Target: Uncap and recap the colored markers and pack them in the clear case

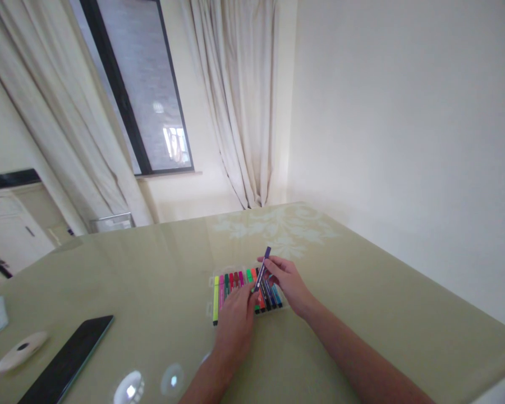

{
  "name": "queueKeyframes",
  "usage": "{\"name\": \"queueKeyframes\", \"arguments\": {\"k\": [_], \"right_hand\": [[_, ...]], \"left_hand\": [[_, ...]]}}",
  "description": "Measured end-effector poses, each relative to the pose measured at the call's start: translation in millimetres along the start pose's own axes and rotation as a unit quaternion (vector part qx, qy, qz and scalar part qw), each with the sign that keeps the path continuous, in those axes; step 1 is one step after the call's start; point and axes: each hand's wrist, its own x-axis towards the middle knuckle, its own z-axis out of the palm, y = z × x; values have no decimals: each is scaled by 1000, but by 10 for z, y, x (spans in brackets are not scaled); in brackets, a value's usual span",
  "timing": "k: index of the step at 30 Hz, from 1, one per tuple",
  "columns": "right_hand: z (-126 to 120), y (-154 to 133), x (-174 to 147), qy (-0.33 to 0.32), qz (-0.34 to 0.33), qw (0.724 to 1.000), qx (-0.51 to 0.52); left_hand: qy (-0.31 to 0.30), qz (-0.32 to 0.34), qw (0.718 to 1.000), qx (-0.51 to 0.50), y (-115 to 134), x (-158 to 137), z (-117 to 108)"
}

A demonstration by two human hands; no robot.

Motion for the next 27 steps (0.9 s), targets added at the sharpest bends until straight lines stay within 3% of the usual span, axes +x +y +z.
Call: {"name": "queueKeyframes", "arguments": {"k": [3,6,9,11,17,23,27], "right_hand": [[-257,-49,115,56,-13,998,-40],[-533,-67,182,27,21,989,-145],[-645,-22,171,-22,76,977,-196],[-610,30,145,-37,78,971,-222],[-411,136,128,29,51,949,-311],[-412,153,155,27,83,936,-341],[-426,159,149,30,94,934,-344]], "left_hand": [[-41,103,990,86,-5,-52,41],[-102,167,972,131,40,-101,55],[-131,163,967,143,91,-119,62],[-136,150,969,141,112,-113,63],[-138,137,970,144,158,-92,78],[-115,112,974,162,257,-77,183],[-89,109,980,138,156,-23,15]]}}
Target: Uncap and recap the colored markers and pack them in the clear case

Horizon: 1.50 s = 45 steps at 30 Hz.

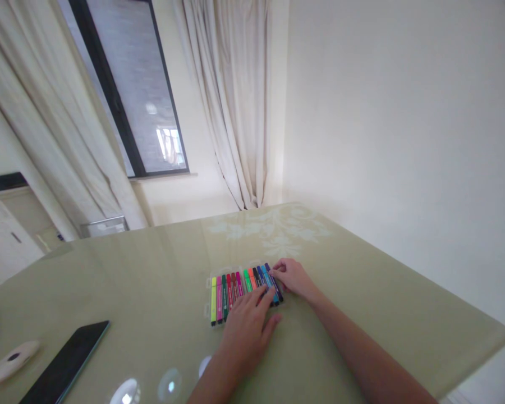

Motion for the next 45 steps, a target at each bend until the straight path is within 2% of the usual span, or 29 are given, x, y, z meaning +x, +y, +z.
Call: {"name": "queueKeyframes", "arguments": {"k": [2,4,5,7,10,11,14,15,16,17,19,21,23,26,29,32,34,36,39,42,45], "right_hand": [[-5,-11,-15,0,-13,1000,-24],[-11,-33,-34,-4,-26,998,-48],[-14,-45,-42,-6,-30,998,-60],[-20,-61,-49,-1,-33,996,-79],[-26,-74,-39,20,-29,996,-80],[-22,-85,-41,22,-22,998,-62],[55,-175,-113,5,-16,997,74],[110,-224,-165,-8,-37,991,129],[177,-278,-230,-23,-77,981,178],[253,-333,-300,-49,-137,967,208],[400,-422,-434,-76,-247,946,198],[493,-465,-514,-50,-294,939,170],[504,-459,-522,-44,-304,939,157],[412,-413,-474,-48,-305,942,132],[295,-410,-482,-11,-359,932,43],[204,-472,-548,7,-460,884,-80],[164,-520,-577,1,-509,853,-121],[145,-544,-574,7,-539,834,-116],[148,-522,-532,31,-567,819,-79],[175,-471,-495,49,-581,810,-63],[221,-444,-483,64,-584,807,-60]], "left_hand": [[62,-91,993,30,-210,-24,-142],[115,-241,960,78,-468,-57,-276],[120,-295,945,74,-596,-73,-325],[88,-352,931,-22,-807,-94,-373],[98,-374,905,-175,-945,-77,-349],[122,-378,885,-242,-940,-60,-330],[163,-379,792,-450,-807,-9,-272],[156,-366,773,-495,-734,0,-251],[147,-343,767,-522,-654,3,-229],[140,-311,776,-530,-571,1,-207],[156,-245,827,-482,-418,-11,-169],[170,-213,871,-409,-316,-19,-152],[173,-202,894,-361,-280,-14,-158],[167,-200,904,-340,-299,-1,-184],[144,-171,917,-331,-298,1,-202],[132,-151,933,-300,-247,-13,-219],[132,-146,939,-283,-212,-27,-228],[125,-141,942,-279,-189,-38,-228],[82,-165,939,-290,-170,-43,-211],[58,-181,938,-291,-163,-30,-204],[60,-176,943,-277,-176,-13,-228]]}}
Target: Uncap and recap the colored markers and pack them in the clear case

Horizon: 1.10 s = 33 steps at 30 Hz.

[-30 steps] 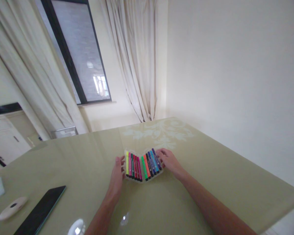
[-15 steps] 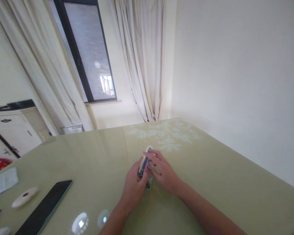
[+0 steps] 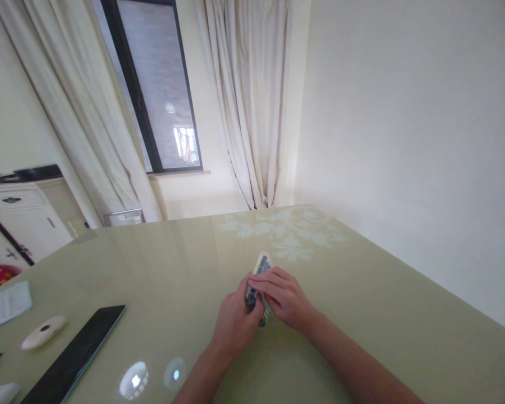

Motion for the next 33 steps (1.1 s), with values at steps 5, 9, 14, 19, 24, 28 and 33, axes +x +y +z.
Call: {"name": "queueKeyframes", "arguments": {"k": [5,9,14,19,24,28,33], "right_hand": [[61,-22,10,12,-6,1000,8],[49,-41,-3,3,1,1000,-2],[53,-22,-55,3,-11,1000,-25],[72,-23,-78,7,-4,1000,-30],[132,-83,-86,20,11,999,-43],[199,-100,-151,-3,-6,999,-51],[219,-39,-192,15,19,998,-54]], "left_hand": [[-5,-2,999,31,-11,28,-64],[9,2,994,112,-39,26,-93],[26,17,982,184,-67,12,-103],[11,6,984,180,-75,25,-92],[27,2,987,156,-113,52,-94],[38,-30,985,167,-155,66,-193],[51,-21,982,180,-199,81,-335]]}}
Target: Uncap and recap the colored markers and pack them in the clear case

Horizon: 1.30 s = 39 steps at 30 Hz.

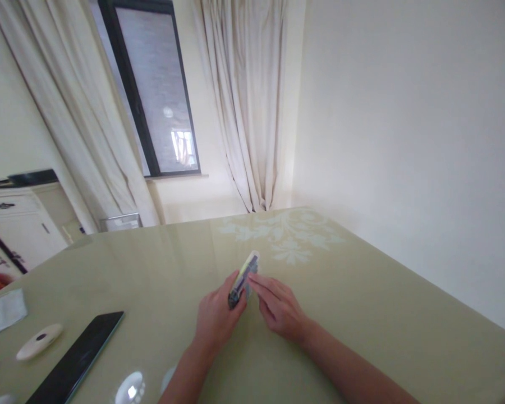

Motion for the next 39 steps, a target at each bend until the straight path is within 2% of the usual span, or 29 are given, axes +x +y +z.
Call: {"name": "queueKeyframes", "arguments": {"k": [3,6,10,13,20,28,39], "right_hand": [[-55,121,17,65,83,994,-14],[-153,273,28,47,122,991,-37],[-229,395,34,1,109,993,-45],[-217,408,38,-13,86,996,-32],[-195,408,6,-7,65,997,-41],[-184,349,24,-4,60,998,-33],[-79,338,-10,41,101,994,-10]], "left_hand": [[20,7,1000,-18,-19,0,19],[30,34,998,-47,-10,-21,79],[-1,62,997,-38,45,-57,139],[-2,66,998,-16,81,-79,163],[15,74,997,-20,94,-91,184],[16,71,994,-78,73,-76,183],[26,83,991,-104,24,-55,186]]}}
